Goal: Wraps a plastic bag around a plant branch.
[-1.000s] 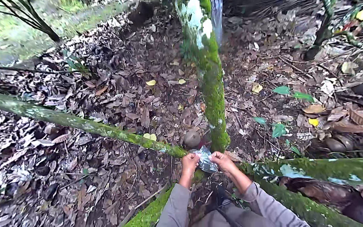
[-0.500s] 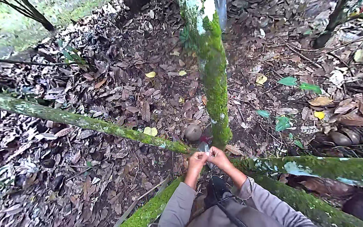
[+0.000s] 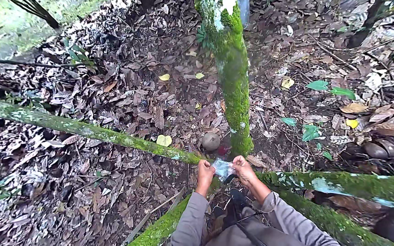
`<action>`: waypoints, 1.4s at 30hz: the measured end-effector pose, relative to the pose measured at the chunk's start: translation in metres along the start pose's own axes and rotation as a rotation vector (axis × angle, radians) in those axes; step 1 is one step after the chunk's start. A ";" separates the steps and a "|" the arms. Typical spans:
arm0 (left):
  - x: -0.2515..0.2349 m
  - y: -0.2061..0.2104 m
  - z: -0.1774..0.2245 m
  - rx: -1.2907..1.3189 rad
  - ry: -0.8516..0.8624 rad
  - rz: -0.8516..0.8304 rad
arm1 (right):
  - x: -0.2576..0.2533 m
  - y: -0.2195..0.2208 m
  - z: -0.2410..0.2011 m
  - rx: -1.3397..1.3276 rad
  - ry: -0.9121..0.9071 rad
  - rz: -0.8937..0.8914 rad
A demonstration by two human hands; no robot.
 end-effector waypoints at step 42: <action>-0.096 0.041 0.098 -0.883 0.270 -0.436 | -0.023 0.014 -0.019 0.965 -0.074 0.107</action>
Point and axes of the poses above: each hand's wrist, its own x-axis away from the middle knuckle, its own y-axis out of the palm, z = x × y, the point moved 7 cm from there along -x, towards the middle knuckle, and after that the axes turned 10 degrees about -z, right-handed, at the moved point
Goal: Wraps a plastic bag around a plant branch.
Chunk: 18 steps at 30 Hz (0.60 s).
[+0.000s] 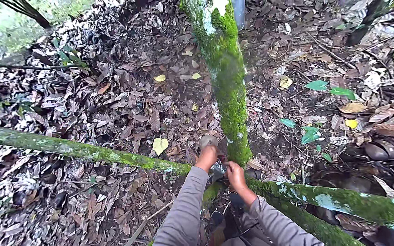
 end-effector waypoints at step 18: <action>0.014 -0.008 0.016 0.799 -0.029 0.127 | 0.029 -0.035 -0.001 0.194 -0.082 0.176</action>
Point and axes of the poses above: each hand's wrist, its own x-axis away from the middle knuckle, its own y-axis out of the palm, z = x × y, the point moved 7 cm from there along -x, towards the middle knuckle, and after that the axes turned 10 degrees about -z, right-handed, at the moved point
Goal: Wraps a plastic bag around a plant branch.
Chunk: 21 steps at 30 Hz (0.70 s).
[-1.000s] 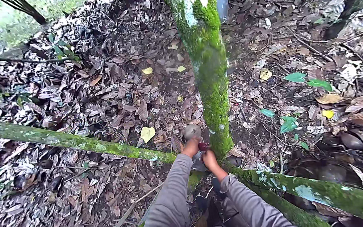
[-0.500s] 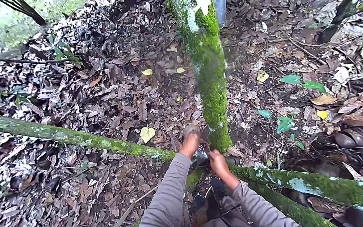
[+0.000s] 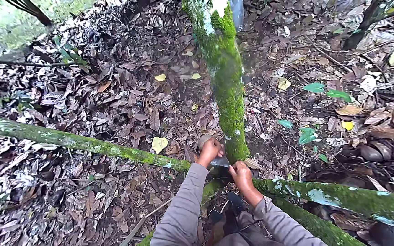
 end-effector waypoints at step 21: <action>0.038 0.010 -0.014 -0.608 -0.108 -0.139 | -0.006 0.020 0.010 -0.097 0.065 -0.104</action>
Point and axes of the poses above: each hand's wrist, its own x-axis away from the middle knuckle, its own y-axis out of the palm, z = x × y, the point moved 7 cm from there along -x, towards the middle knuckle, and after that the axes turned 10 degrees about -z, right-handed, at the moved point
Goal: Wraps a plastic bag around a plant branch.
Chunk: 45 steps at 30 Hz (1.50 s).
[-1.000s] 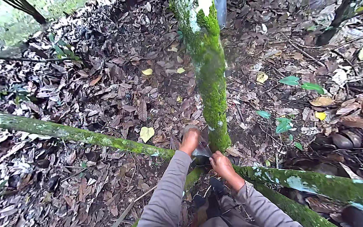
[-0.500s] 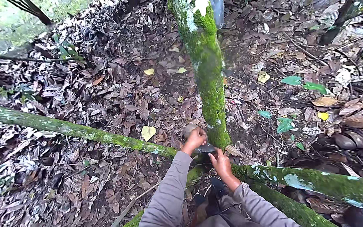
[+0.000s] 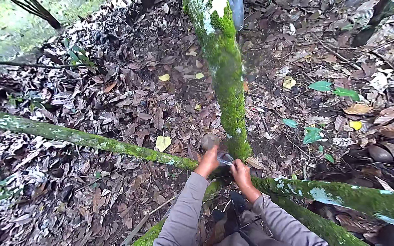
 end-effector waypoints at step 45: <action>-0.032 0.074 -0.032 1.279 0.017 -0.138 | -0.007 -0.015 -0.037 0.311 -0.188 -0.124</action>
Point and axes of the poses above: each hand's wrist, its own x-axis away from the middle knuckle, its own y-axis out of the palm, z = x × y, the point moved 7 cm from there along -x, towards the middle knuckle, and after that the axes turned 10 degrees about -z, right-handed, at the moved point
